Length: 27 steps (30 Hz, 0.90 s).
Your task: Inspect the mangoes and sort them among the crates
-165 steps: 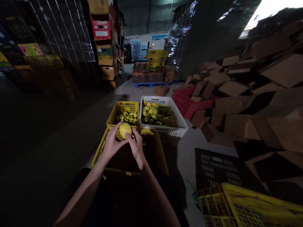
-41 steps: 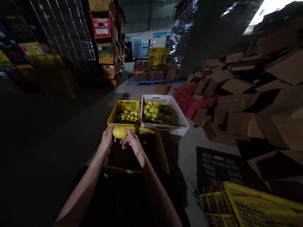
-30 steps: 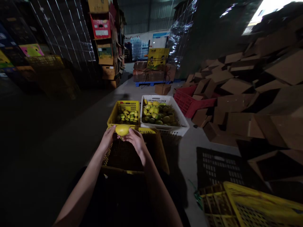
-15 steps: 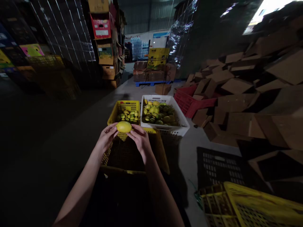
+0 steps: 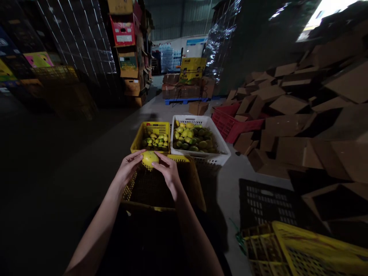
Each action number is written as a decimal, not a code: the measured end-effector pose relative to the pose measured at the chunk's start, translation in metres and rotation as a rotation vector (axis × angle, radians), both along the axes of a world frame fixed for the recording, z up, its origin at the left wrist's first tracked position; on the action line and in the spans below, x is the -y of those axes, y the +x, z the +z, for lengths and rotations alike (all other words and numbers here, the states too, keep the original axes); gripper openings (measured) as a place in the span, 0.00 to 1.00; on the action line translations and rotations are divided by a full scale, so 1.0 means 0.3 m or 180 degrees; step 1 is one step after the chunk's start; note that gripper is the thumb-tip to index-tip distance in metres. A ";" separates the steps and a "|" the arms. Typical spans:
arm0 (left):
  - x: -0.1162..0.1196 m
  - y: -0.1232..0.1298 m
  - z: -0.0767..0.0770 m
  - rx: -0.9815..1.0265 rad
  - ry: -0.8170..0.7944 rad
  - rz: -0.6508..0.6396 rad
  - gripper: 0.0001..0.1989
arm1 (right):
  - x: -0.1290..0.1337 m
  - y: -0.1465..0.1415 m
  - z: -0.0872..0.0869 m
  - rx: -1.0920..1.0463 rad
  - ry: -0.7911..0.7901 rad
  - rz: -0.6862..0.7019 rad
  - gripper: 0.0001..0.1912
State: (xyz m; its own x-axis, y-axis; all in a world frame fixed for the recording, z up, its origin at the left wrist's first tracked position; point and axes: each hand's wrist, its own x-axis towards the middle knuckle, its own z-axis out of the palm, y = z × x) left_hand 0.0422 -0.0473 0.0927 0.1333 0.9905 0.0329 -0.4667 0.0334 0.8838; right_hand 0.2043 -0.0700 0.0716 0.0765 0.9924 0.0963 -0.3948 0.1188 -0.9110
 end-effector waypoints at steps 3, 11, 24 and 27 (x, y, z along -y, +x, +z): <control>0.005 0.002 0.000 -0.0137 -0.0184 -0.0156 0.25 | 0.003 -0.017 0.000 0.0249 0.0223 -0.0320 0.24; 0.009 0.028 -0.035 -0.0230 -0.0484 -0.0224 0.23 | 0.001 -0.028 -0.004 0.0378 0.0344 -0.0247 0.21; 0.011 0.045 -0.034 -0.0702 0.0584 0.0181 0.19 | 0.000 -0.052 -0.024 -0.0698 -0.0308 0.0204 0.19; 0.008 0.042 -0.035 -0.0491 0.0534 0.0217 0.20 | 0.004 -0.053 -0.019 -0.0708 -0.0250 0.0427 0.17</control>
